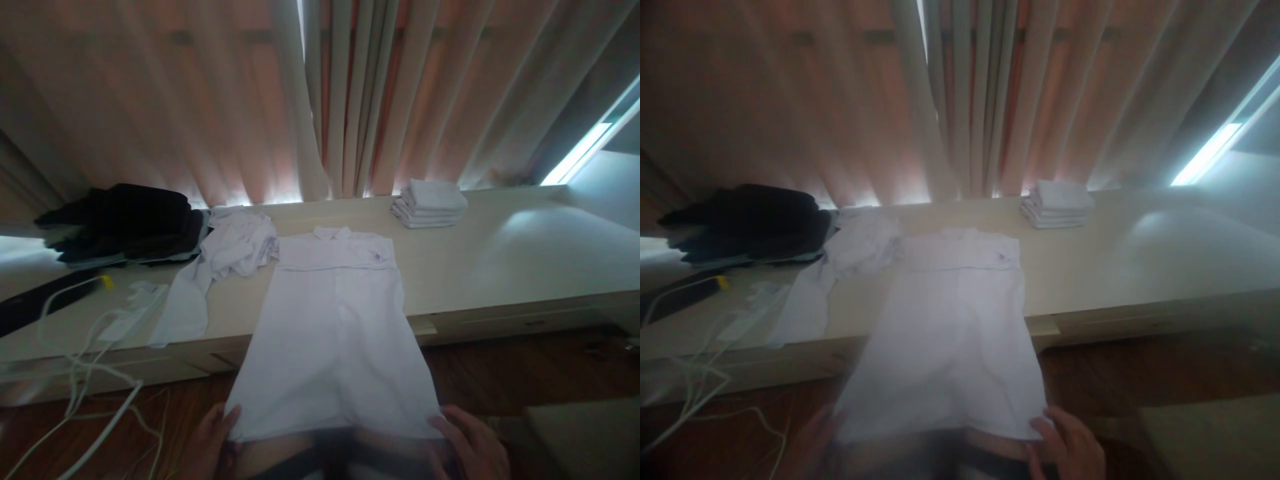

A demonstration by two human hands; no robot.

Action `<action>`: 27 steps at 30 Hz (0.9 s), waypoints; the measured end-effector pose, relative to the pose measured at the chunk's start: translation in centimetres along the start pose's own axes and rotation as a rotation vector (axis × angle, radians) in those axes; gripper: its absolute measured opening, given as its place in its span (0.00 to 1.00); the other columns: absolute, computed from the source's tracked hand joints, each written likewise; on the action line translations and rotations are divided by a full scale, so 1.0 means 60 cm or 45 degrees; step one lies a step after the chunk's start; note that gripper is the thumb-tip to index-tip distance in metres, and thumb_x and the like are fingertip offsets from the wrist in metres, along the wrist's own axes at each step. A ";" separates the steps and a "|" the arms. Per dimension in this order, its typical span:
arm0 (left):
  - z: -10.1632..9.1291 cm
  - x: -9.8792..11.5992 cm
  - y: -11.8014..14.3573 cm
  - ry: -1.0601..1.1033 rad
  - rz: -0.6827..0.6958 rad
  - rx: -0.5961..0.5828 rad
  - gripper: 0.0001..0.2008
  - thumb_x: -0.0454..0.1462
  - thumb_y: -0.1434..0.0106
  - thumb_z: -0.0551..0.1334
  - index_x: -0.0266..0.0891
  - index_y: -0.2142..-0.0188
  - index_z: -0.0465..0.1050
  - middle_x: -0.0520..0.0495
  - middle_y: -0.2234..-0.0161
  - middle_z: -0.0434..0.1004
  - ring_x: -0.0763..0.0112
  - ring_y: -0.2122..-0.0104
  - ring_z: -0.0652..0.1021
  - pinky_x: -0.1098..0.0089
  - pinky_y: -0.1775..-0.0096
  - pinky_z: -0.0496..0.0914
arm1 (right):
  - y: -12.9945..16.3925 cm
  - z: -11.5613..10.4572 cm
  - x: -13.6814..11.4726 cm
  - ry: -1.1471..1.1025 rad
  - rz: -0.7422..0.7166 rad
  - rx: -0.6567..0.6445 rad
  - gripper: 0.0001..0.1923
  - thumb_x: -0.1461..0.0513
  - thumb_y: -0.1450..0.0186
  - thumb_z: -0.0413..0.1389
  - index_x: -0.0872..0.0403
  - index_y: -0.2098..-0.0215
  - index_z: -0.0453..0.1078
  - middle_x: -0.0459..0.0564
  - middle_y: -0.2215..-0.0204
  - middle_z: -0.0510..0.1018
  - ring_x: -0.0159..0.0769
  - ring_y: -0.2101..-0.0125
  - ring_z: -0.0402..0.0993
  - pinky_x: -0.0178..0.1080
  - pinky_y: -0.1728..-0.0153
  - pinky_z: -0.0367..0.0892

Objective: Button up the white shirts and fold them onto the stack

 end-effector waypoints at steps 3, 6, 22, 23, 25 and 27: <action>0.003 -0.003 0.000 0.044 0.029 -0.009 0.24 0.53 0.58 0.75 0.42 0.68 0.74 0.55 0.80 0.73 0.70 0.84 0.72 0.73 0.83 0.63 | -0.031 0.041 -0.064 0.186 -0.392 -0.282 0.25 0.64 0.42 0.60 0.40 0.47 0.72 0.46 0.43 0.75 0.50 0.43 0.68 0.50 0.43 0.56; -0.002 0.001 -0.003 0.087 0.059 -0.010 0.26 0.52 0.64 0.75 0.42 0.68 0.74 0.52 0.77 0.77 0.67 0.81 0.75 0.72 0.82 0.65 | -0.049 0.074 -0.078 0.259 -0.408 -0.469 0.22 0.67 0.42 0.58 0.41 0.51 0.73 0.44 0.43 0.75 0.51 0.41 0.65 0.52 0.42 0.52; -0.028 0.029 -0.002 -0.089 0.098 -0.101 0.21 0.56 0.58 0.73 0.43 0.76 0.75 0.45 0.79 0.77 0.57 0.74 0.78 0.64 0.75 0.75 | -0.041 0.027 -0.056 -0.195 -0.178 -0.302 0.15 0.55 0.31 0.55 0.45 0.46 0.69 0.49 0.47 0.76 0.42 0.47 0.71 0.45 0.44 0.61; -0.029 0.030 -0.001 -0.096 0.118 -0.083 0.21 0.56 0.58 0.73 0.44 0.76 0.76 0.45 0.78 0.78 0.55 0.72 0.79 0.63 0.72 0.76 | -0.038 0.028 -0.029 -0.249 0.084 -0.213 0.18 0.53 0.30 0.52 0.47 0.44 0.67 0.52 0.44 0.73 0.45 0.45 0.70 0.47 0.43 0.62; -0.032 0.029 -0.003 -0.118 0.132 -0.046 0.21 0.57 0.57 0.72 0.44 0.75 0.76 0.44 0.75 0.80 0.53 0.68 0.80 0.62 0.69 0.77 | -0.024 0.037 0.022 -0.376 0.636 -0.165 0.27 0.46 0.31 0.49 0.52 0.41 0.63 0.58 0.42 0.71 0.49 0.44 0.70 0.50 0.45 0.65; -0.034 0.026 -0.006 -0.143 0.128 -0.030 0.23 0.59 0.57 0.71 0.44 0.74 0.76 0.43 0.72 0.82 0.52 0.65 0.81 0.62 0.67 0.77 | -0.008 0.052 0.048 -0.525 1.012 -0.286 0.32 0.42 0.34 0.49 0.55 0.43 0.64 0.61 0.46 0.74 0.50 0.47 0.73 0.48 0.49 0.69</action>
Point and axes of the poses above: each hand's wrist, its own y-axis away from the middle knuckle, its own z-axis out of the palm, x = y × z, the point moved 5 cm from there along -y, towards the middle knuckle
